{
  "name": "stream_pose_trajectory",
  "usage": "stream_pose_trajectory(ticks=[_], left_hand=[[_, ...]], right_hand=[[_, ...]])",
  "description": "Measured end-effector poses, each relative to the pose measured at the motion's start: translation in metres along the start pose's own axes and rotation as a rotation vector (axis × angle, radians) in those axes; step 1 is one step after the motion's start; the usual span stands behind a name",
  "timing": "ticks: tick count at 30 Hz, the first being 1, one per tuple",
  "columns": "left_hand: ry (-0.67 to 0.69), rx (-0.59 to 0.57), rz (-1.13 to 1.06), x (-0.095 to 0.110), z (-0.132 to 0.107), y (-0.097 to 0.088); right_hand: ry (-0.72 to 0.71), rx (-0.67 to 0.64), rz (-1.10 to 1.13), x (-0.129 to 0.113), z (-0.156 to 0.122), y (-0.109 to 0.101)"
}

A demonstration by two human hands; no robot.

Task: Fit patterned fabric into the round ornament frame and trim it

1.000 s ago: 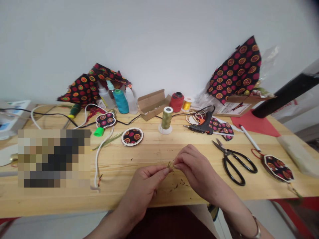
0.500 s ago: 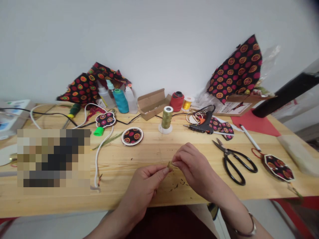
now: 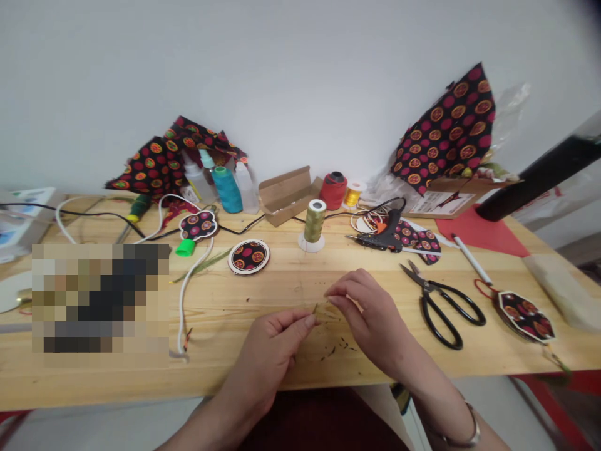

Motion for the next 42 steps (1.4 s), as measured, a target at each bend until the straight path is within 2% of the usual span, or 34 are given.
stream_pose_trajectory(ticks=[4,12,17,32,37,42], left_hand=[[-0.006,0.011,-0.054,0.0,0.0,0.001],[0.019,-0.009,-0.017,0.002,0.001,0.001],[0.023,-0.02,0.042,0.001,0.0,0.001],[0.038,-0.003,0.088,0.004,-0.002,0.002],[0.036,-0.025,0.006,0.003,-0.001,0.001],[-0.009,-0.048,-0.143,0.006,-0.001,0.002]], right_hand=[[0.212,0.035,0.121,0.003,-0.003,0.001],[0.48,-0.108,0.55,-0.005,-0.005,0.012],[0.526,-0.168,0.754,-0.006,-0.004,0.019],[0.582,-0.037,0.873,-0.004,0.0,0.023],[0.586,0.005,0.845,-0.007,0.002,0.023],[0.584,-0.022,0.848,-0.008,0.004,0.023]])
Point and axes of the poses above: each hand's wrist, its own z-axis towards the middle knuckle, its own y-axis out of the palm, x = y × z, the point moved 1 cm from there along z, towards the middle knuckle, and after that the axes turned 3 degrees about -x, right-handed, at the moved point
